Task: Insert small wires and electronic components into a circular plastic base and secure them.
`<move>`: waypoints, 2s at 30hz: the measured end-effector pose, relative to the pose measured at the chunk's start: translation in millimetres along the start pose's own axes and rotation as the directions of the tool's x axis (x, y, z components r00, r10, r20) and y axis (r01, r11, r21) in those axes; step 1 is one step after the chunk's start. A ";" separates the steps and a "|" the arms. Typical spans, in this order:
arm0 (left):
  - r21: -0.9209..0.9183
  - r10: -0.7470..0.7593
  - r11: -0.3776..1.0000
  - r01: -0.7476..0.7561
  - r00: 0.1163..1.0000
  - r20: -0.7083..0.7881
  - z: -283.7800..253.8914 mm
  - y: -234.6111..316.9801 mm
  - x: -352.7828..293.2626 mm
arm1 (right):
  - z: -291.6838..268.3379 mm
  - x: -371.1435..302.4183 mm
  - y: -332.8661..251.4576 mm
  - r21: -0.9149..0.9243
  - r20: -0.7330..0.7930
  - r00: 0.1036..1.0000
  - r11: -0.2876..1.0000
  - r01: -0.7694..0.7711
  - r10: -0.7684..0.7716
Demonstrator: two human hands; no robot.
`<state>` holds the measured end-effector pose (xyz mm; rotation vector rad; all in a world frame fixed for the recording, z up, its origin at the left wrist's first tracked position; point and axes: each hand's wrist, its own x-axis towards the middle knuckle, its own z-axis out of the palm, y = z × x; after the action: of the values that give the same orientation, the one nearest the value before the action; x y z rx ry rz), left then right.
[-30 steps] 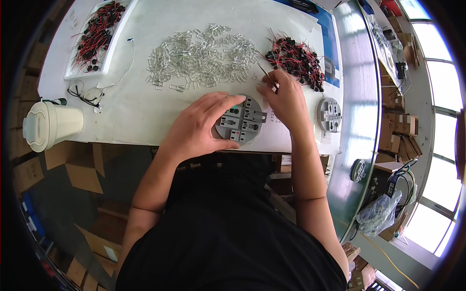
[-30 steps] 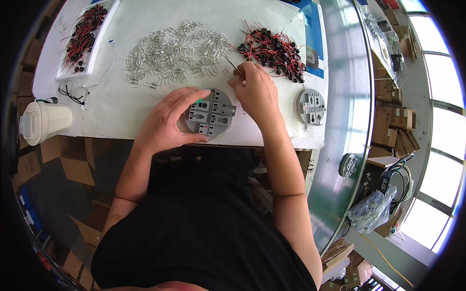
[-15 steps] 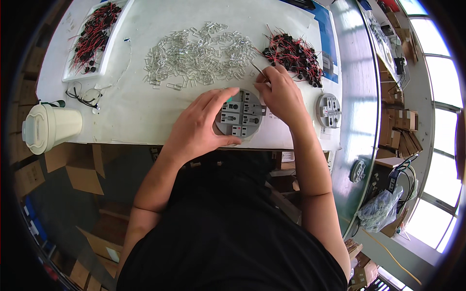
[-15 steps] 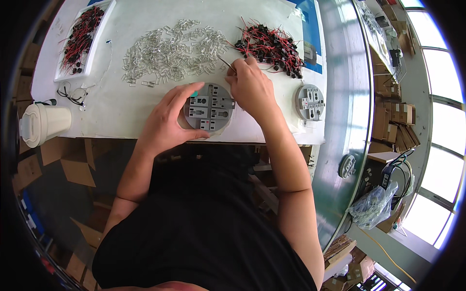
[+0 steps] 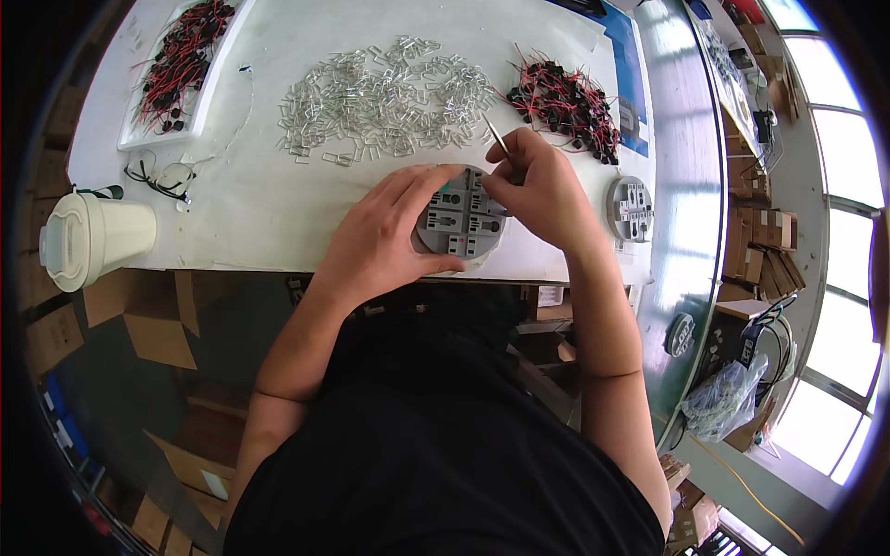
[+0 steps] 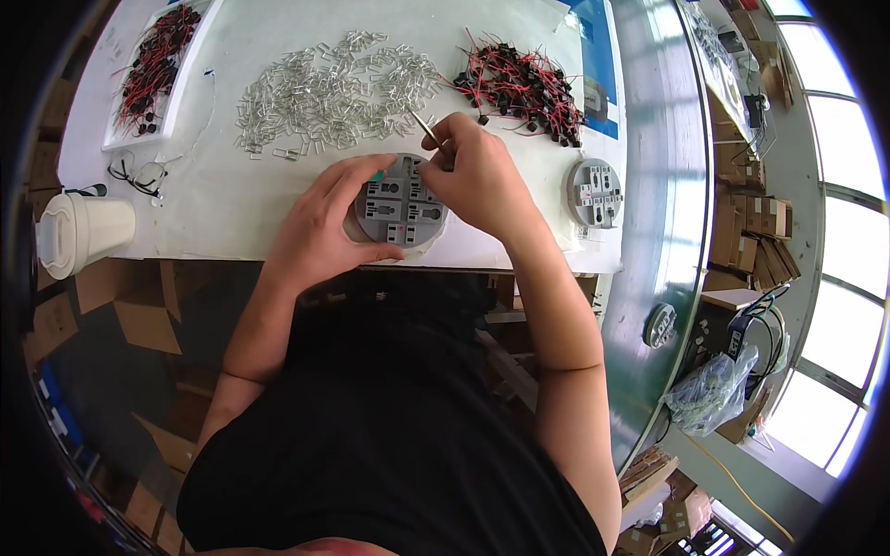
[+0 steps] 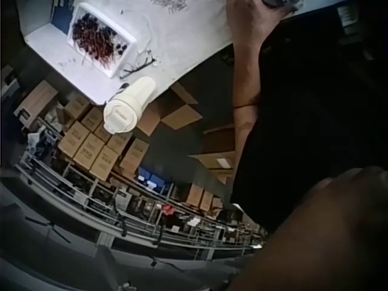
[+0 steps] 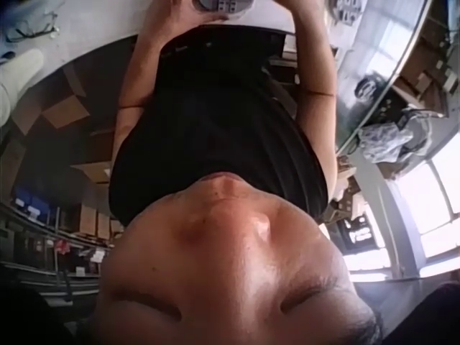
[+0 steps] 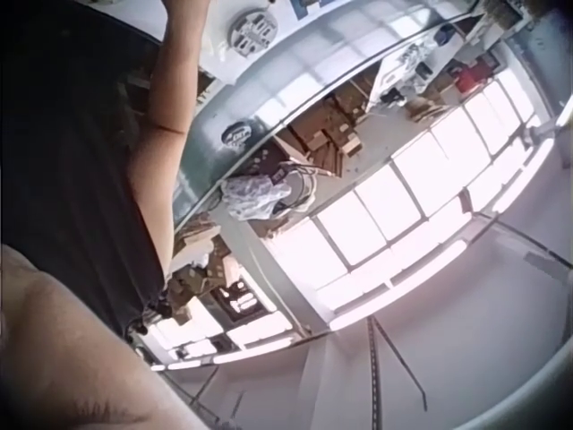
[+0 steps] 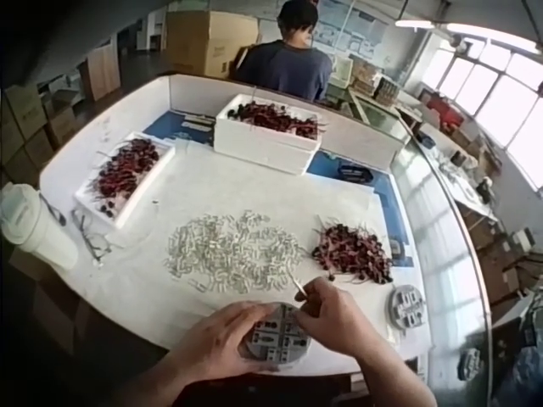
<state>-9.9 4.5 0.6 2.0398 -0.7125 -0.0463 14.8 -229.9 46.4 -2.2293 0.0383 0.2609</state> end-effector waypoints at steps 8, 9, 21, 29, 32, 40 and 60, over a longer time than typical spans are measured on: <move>-0.004 0.019 1.000 -0.019 1.000 -0.008 1.2 -2.9 -0.6 | -2.4 5.8 -5.9 -0.053 0.031 0.998 0.997 -0.050 0.052; -0.004 0.014 1.000 -0.014 1.000 -0.008 0.9 -2.7 -0.2 | -7.1 7.1 -6.9 -0.067 0.045 0.997 0.996 -0.053 0.056; -0.014 0.017 1.000 -0.017 1.000 0.021 -1.5 -0.5 4.9 | -5.3 3.5 13.3 0.051 0.118 0.990 0.995 -0.085 0.078; -0.014 0.020 1.000 -0.019 0.999 0.050 -2.0 -1.1 7.9 | -6.5 1.3 15.4 0.183 0.147 0.983 0.973 -0.137 0.111; -0.020 0.004 1.000 -0.003 0.998 0.064 -2.6 1.4 9.1 | -3.9 3.1 19.6 0.188 0.152 0.982 0.972 -0.143 0.115; -0.113 0.033 0.993 -0.028 0.999 0.035 -4.9 -1.0 13.5 | -10.4 6.2 25.0 0.272 0.184 0.977 0.949 -0.159 0.111; 0.188 0.107 0.971 -0.146 0.973 0.203 0.4 22.0 63.4 | -11.7 6.7 44.2 0.542 0.067 0.990 0.829 -0.137 0.121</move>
<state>32.3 -36.2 33.3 2.1982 -1.0022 -0.1009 18.1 -266.2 17.9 -1.6502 0.2225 0.3125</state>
